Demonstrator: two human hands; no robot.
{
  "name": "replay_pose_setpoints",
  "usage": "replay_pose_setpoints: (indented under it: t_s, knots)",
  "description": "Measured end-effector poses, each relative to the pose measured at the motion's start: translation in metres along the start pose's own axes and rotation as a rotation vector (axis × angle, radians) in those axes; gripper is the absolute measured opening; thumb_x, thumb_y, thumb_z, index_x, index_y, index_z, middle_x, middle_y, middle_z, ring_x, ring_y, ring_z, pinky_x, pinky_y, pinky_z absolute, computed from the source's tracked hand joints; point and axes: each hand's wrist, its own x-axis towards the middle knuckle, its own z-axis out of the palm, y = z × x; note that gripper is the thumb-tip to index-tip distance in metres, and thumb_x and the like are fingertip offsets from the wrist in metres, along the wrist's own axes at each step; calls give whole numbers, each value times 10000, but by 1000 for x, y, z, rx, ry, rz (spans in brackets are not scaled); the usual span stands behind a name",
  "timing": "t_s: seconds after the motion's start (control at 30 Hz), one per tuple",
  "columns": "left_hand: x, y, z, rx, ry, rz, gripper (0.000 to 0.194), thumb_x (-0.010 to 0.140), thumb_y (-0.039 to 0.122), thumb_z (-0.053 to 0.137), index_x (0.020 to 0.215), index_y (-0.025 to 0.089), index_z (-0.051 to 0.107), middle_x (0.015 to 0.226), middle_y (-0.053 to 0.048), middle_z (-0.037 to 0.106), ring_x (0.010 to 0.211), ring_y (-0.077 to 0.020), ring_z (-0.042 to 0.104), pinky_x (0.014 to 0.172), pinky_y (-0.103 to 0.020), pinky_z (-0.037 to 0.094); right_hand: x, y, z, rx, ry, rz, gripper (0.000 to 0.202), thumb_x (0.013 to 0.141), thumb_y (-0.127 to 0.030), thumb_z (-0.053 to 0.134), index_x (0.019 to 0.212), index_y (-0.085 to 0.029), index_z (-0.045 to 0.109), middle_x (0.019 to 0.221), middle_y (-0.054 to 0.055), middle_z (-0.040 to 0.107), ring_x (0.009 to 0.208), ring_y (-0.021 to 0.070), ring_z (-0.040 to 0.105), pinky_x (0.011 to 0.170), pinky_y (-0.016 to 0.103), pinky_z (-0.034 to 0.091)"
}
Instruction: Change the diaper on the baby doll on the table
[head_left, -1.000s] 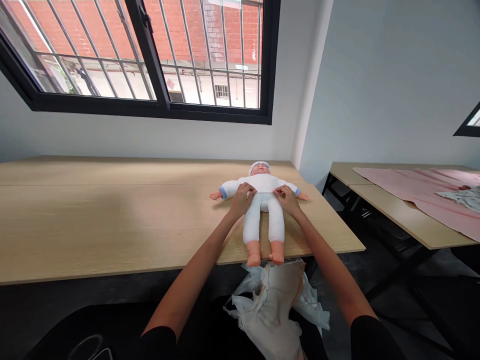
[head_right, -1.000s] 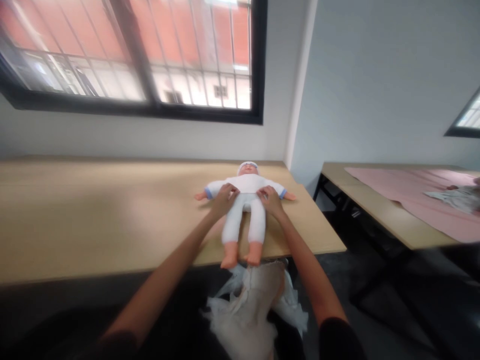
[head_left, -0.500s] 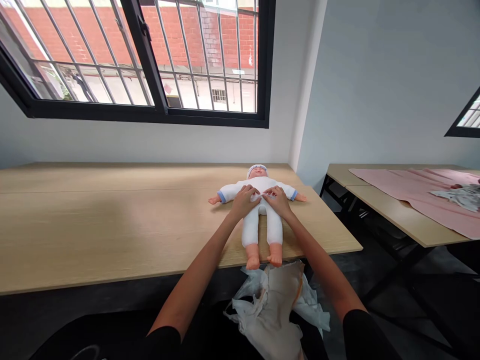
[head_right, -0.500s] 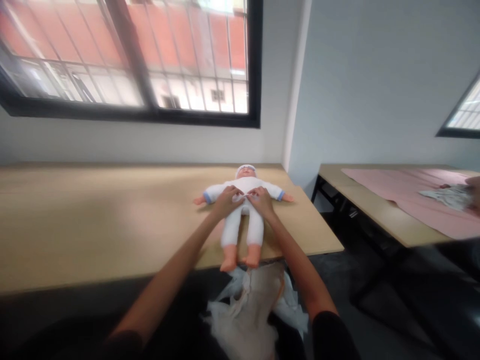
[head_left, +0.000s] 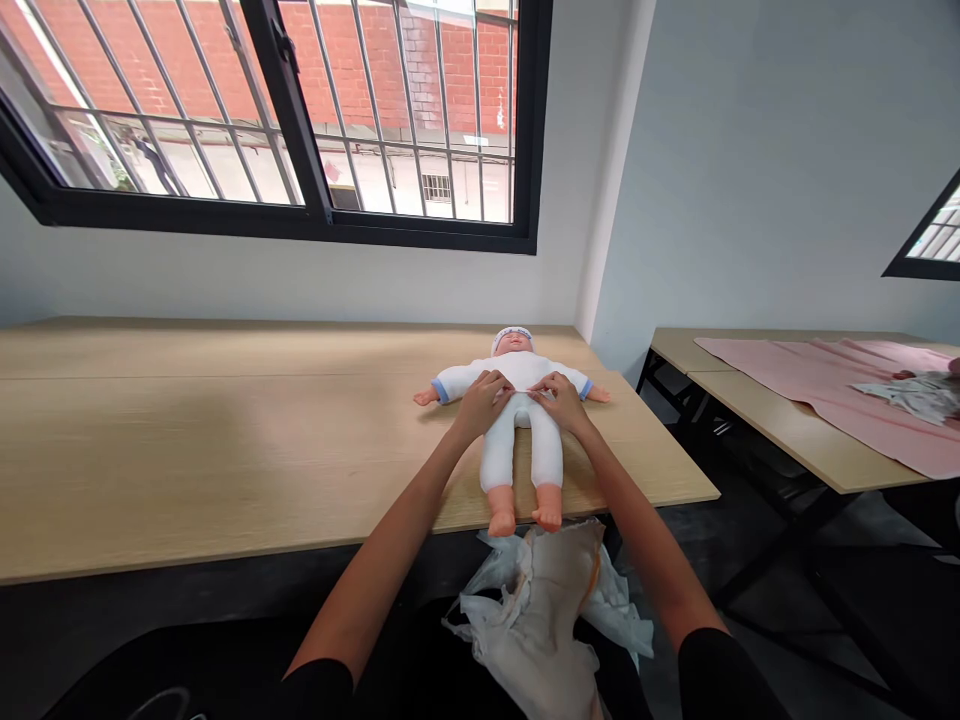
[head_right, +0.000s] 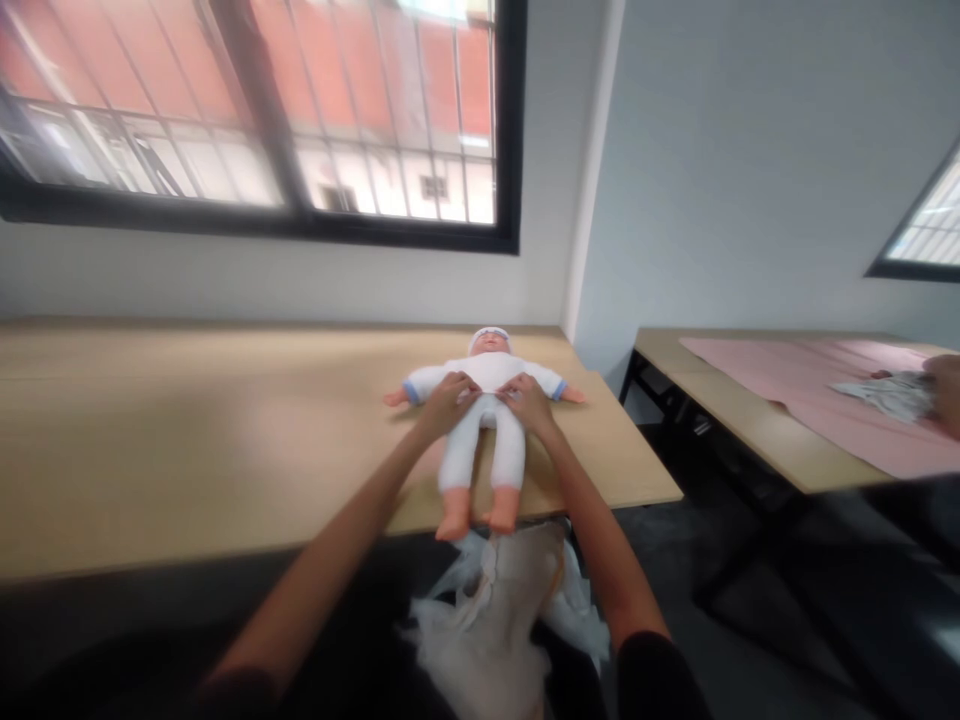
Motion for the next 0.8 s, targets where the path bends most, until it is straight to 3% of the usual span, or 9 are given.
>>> replay_pose_setpoints:
  t_s: [0.27,0.37,0.47,0.53,0.6,0.8]
  knots:
    - [-1,-1,4,-108,53,-54,113,858,240,593,746,222,598,890,-59,641,915,-250,576,886,-405,468,-1,-2,-2,71,-5,26,175,787,-389,701,766,-219,732,833,43,655,847,206,595,822,364,492]
    - [0,-8,8,-236,165,-217,203,856,356,612,714,228,545,784,-31,616,821,-226,581,842,-376,479,-1,1,0,157,10,68,270,775,-476,695,724,-211,682,846,47,667,863,211,611,832,362,501]
    - [0,-17,12,-418,272,-461,284,899,470,530,750,229,518,697,-5,573,708,-197,570,719,-334,476,1,13,3,307,160,230,371,797,-566,621,780,-196,637,890,63,684,859,208,630,822,354,515]
    - [-1,-21,13,-496,277,-540,279,893,478,535,783,222,532,710,-6,582,696,-192,572,688,-323,471,3,23,6,383,242,350,417,816,-590,569,855,-179,626,895,77,689,841,207,636,786,344,525]
    - [-4,-22,13,-514,258,-562,238,868,440,581,805,213,547,763,-20,611,746,-200,593,725,-331,481,4,32,10,398,235,408,414,821,-575,557,882,-171,623,896,84,695,839,206,639,768,336,529]
    - [-10,-19,12,-603,188,-657,191,855,380,615,831,203,547,882,-56,648,880,-237,630,818,-366,495,2,47,19,326,187,424,245,795,-423,619,897,-200,617,994,86,717,923,207,665,837,360,535]
